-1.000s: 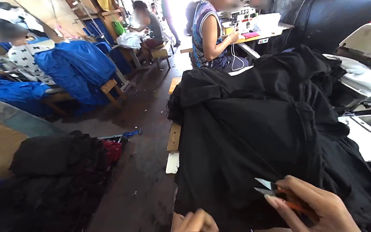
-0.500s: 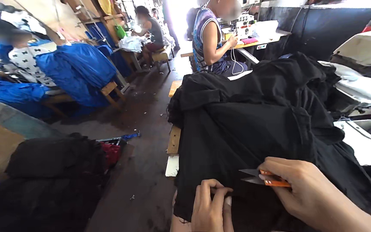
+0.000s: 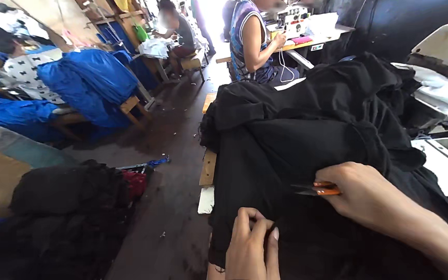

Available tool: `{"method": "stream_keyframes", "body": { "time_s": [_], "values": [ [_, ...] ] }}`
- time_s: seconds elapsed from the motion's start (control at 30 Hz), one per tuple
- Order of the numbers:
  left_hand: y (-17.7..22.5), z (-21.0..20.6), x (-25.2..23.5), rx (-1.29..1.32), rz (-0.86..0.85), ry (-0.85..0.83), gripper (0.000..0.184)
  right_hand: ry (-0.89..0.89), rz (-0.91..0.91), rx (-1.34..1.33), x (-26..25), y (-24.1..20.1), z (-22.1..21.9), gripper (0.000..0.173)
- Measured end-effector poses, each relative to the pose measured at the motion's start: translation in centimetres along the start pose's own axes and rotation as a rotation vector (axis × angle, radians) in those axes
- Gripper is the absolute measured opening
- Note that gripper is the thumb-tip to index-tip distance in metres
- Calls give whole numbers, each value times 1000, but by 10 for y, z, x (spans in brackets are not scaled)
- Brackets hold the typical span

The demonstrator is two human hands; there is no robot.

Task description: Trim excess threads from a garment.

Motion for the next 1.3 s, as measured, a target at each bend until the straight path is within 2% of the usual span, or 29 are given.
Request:
{"method": "stream_keyframes", "body": {
  "time_s": [0.1,0.2,0.3,0.43,0.5,0.57,0.7,0.77,0.97,1.17,1.3],
  "values": [
    [-5,2,-5,-17,37,86,20,21,5,96,-4,-2,-10,22],
    [-3,-1,-6,44,55,95,18,33,-22,-7,-2,5,-9,23],
    [2,-5,-7,112,84,61,20,-29,-133,-300,-1,14,-3,14],
    [13,-5,-4,195,106,34,21,-24,-102,-723,3,-2,15,24],
    [17,-7,-4,194,106,82,22,-89,-95,-902,7,-14,12,28],
    [17,-15,-7,143,94,197,25,-133,-112,-971,10,-19,-1,31],
    [11,-32,-11,38,22,440,8,-145,-217,-864,12,-3,-27,34],
    [7,-31,-10,103,30,435,7,-126,-191,-767,15,-1,-27,35],
    [0,-24,-8,294,92,338,10,78,73,-221,31,-10,-26,36],
    [-1,-23,-7,293,80,344,10,187,182,-148,34,-17,-33,37],
    [-4,-20,-6,361,83,324,9,182,124,-212,32,-12,-31,37]
  ]
}}
Point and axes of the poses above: each hand's wrist, its own x-axis away from the middle knuckle, its own z-axis out of the back of the hand, y = z × x, the point moved 5 cm from there along -x, towards the middle knuckle, and after that the axes turned 8 degrees about y, right-handed, at the moved point
